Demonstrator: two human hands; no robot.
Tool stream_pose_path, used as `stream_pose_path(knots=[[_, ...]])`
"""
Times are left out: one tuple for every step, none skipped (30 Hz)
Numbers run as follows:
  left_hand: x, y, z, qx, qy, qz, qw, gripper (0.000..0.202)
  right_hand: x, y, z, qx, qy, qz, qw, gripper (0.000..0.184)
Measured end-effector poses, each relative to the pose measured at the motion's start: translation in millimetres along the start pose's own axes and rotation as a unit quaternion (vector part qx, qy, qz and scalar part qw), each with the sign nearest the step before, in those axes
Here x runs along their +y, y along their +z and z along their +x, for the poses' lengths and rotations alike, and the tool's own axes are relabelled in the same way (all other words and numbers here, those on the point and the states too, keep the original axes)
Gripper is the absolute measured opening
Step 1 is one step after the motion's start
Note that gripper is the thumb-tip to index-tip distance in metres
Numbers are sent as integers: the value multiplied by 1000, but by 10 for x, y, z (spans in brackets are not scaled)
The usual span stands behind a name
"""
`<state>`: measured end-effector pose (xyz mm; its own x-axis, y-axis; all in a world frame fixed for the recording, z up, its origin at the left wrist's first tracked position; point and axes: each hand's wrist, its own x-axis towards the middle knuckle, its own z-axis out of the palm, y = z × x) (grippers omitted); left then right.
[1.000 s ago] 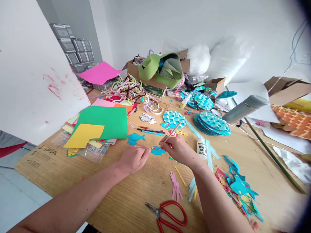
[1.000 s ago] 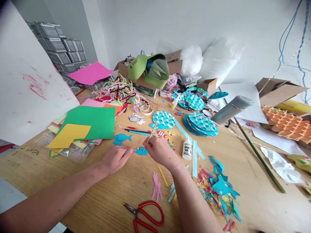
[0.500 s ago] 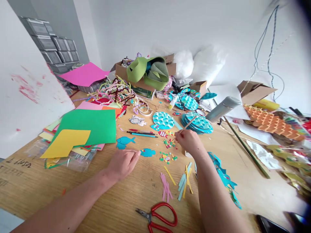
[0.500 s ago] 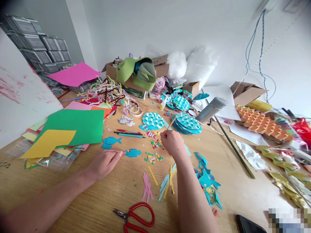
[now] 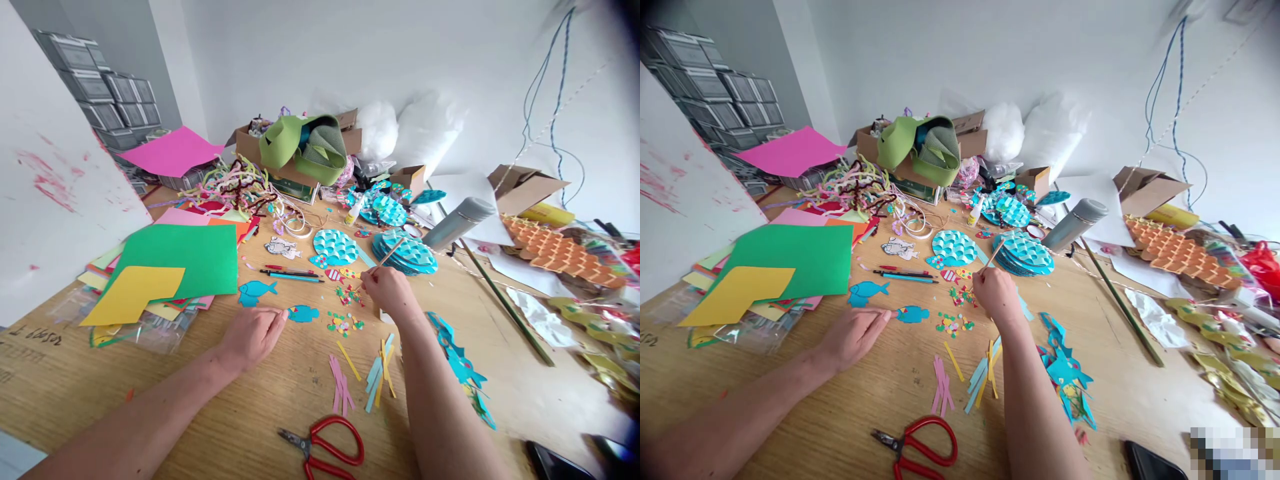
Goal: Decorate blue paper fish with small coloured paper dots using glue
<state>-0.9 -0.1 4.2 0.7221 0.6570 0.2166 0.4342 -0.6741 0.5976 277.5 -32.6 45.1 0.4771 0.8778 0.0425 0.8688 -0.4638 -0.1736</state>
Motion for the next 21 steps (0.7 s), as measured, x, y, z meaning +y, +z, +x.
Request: stream_pose_path(knots=[[1, -1, 0, 2, 1, -1, 1000, 49, -1, -14, -3, 0, 1, 1, 1000, 31], [1, -1, -1, 5, 2, -2, 1000, 49, -2, -31, -7, 1, 2, 3, 1000, 32], [-2, 1, -2, 10, 2, -6, 1000, 49, -4, -51, -12, 1, 4, 4, 1000, 32], [-6, 4, -3, 16, 3, -10, 1000, 50, -8, -72, -18, 2, 6, 4, 1000, 33], [-11, 9, -4, 21, 3, -14, 1000, 49, -15, -95, -25, 2, 8, 6, 1000, 33], [-17, 15, -6, 26, 3, -18, 1000, 49, -24, -116, -33, 3, 9, 9, 1000, 33], [-23, 21, -8, 29, 3, -21, 999, 49, -34, -134, -40, 3, 10, 13, 1000, 33], [-28, 26, -10, 31, 3, -22, 999, 49, -46, -149, -47, 4, 10, 18, 1000, 32], [-31, 29, -11, 32, 2, -22, 999, 49, -58, -158, -52, 5, 11, 20, 1000, 32], [-33, 31, -12, 33, 2, -20, 999, 50, -69, -162, -55, 4, 11, 19, 1000, 32], [-32, 31, -12, 33, 1, -18, 999, 50, -78, -162, -55, 1, 10, 16, 1000, 32], [-29, 29, -11, 34, 0, -15, 999, 50, -82, -156, -54, -2, 9, 10, 1000, 33], [-25, 26, -10, 33, 0, -12, 999, 50, -83, -147, -50, -6, 8, 5, 1000, 33], [-21, 23, -9, 33, 0, -10, 999, 50, -81, -135, -45, -8, 7, 2, 1000, 33], [-17, 21, -8, 32, 1, -8, 999, 51, -75, -122, -40, -9, 6, 2, 1000, 33], [-14, 19, -7, 31, 1, -6, 1000, 51, -67, -107, -35, -9, 6, 2, 1000, 33], [-13, 18, -7, 29, 2, -5, 1000, 50, -58, -91, -30, -8, 6, 4, 1000, 33], [-14, 18, -7, 27, 2, -4, 1000, 50, -48, -75, -25, -8, 6, 5, 1000, 33], [-16, 19, -8, 25, 2, -4, 1000, 50, -39, -59, -21, -8, 7, 7, 1000, 33], [-19, 20, -9, 25, 2, -4, 1000, 50, -31, -43, -17, -7, 8, 10, 1000, 32], [-21, 22, -10, 25, 2, -5, 1000, 50, -25, -28, -13, -7, 8, 13, 1000, 32]])
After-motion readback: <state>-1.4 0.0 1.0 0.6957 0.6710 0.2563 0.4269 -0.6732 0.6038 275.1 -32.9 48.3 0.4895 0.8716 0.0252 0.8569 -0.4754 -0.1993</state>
